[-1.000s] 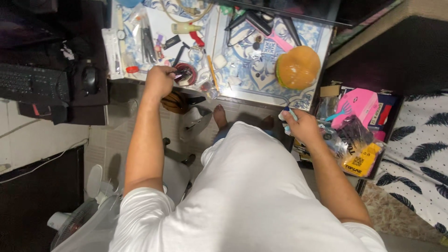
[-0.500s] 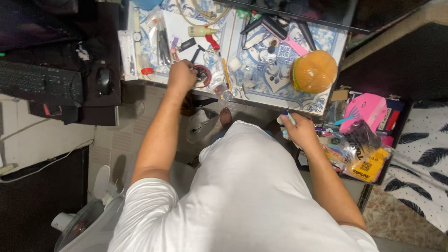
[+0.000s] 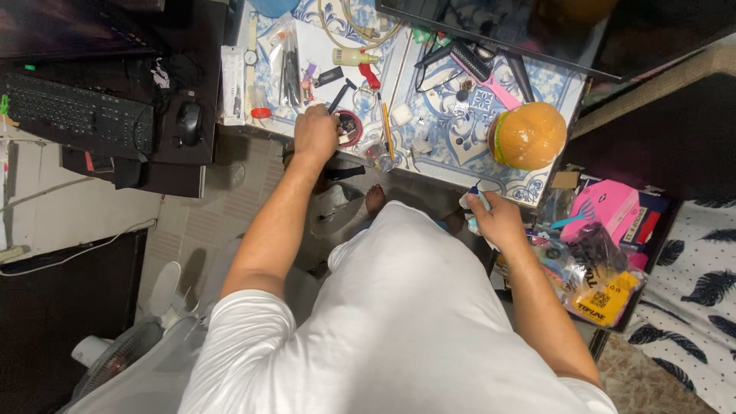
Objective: Cleaning a large hamburger-shaped toy and organizing various small items on a desk.
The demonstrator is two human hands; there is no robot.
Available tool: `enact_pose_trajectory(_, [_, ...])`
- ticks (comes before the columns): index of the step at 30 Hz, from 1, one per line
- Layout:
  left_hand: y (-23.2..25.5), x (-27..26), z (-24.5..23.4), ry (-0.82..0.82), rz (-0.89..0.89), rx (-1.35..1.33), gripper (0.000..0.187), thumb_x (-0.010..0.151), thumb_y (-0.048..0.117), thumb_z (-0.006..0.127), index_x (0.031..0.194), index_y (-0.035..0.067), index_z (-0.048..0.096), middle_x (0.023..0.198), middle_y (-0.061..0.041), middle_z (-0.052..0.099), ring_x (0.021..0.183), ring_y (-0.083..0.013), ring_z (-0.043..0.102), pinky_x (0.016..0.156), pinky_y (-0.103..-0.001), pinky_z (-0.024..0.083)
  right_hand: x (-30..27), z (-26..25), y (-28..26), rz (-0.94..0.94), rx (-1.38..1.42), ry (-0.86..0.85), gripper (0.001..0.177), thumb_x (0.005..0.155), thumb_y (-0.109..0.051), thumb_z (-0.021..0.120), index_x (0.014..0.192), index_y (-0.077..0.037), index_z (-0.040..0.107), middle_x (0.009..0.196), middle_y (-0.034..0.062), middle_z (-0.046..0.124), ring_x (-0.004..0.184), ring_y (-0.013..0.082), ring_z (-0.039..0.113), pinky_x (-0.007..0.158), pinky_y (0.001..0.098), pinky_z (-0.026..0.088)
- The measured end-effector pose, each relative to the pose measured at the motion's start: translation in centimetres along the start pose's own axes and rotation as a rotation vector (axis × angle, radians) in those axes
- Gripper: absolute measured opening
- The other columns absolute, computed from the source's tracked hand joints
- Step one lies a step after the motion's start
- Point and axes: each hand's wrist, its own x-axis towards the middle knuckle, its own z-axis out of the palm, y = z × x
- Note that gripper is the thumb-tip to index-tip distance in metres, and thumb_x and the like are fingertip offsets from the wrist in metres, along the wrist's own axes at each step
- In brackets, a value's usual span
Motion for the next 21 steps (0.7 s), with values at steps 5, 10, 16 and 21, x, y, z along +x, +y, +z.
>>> enact_pose_trajectory(5, [1.6, 0.0, -2.6, 0.008, 0.027, -0.064, 0.018, 0.086, 0.023, 0.076, 0.09, 0.006, 0.08, 0.09, -0.019, 0.068, 0.09, -0.0386, 0.064, 0.078, -0.051, 0.048, -0.2, -1.1, 0.1, -0.023, -0.032, -0.01, 0.054, 0.1, -0.052, 0.061, 0.113, -0.001, 0.073, 0.098, 0.0286, 0.073, 0.097, 0.0451, 0.071, 0.085, 0.0483, 0.055])
enact_pose_trajectory(10, [6.6, -0.1, -3.2, 0.094, 0.09, -0.114, 0.017, 0.092, 0.02, 0.072, 0.086, 0.005, 0.079, 0.084, -0.018, 0.068, 0.086, -0.0385, 0.064, 0.077, -0.053, 0.047, -1.3, -2.6, 1.5, -0.006, 0.021, 0.0, 0.053, 0.101, -0.051, 0.061, 0.106, 0.0, 0.072, 0.094, 0.0272, 0.072, 0.093, 0.0453, 0.07, 0.083, 0.0491, 0.054])
enact_pose_trajectory(16, [12.1, 0.2, 2.8, -0.022, 0.249, -0.128, 0.015, 0.093, 0.014, 0.067, 0.086, 0.003, 0.076, 0.087, -0.017, 0.069, 0.089, -0.0371, 0.065, 0.082, -0.052, 0.048, -3.0, -3.9, 4.6, 0.046, 0.061, 0.095, 0.055, 0.098, -0.052, 0.063, 0.113, 0.001, 0.07, 0.101, 0.027, 0.072, 0.096, 0.0451, 0.069, 0.081, 0.0491, 0.054])
enact_pose_trajectory(21, [18.0, 1.9, 6.6, -0.118, 0.288, -0.226, 0.015, 0.087, 0.015, 0.071, 0.096, 0.005, 0.078, 0.088, -0.016, 0.07, 0.09, -0.0362, 0.066, 0.084, -0.051, 0.05, -5.2, -4.5, 8.5, 0.053, 0.071, 0.133, 0.057, 0.1, -0.054, 0.062, 0.113, 0.001, 0.071, 0.101, 0.0257, 0.073, 0.096, 0.0419, 0.07, 0.082, 0.0479, 0.054])
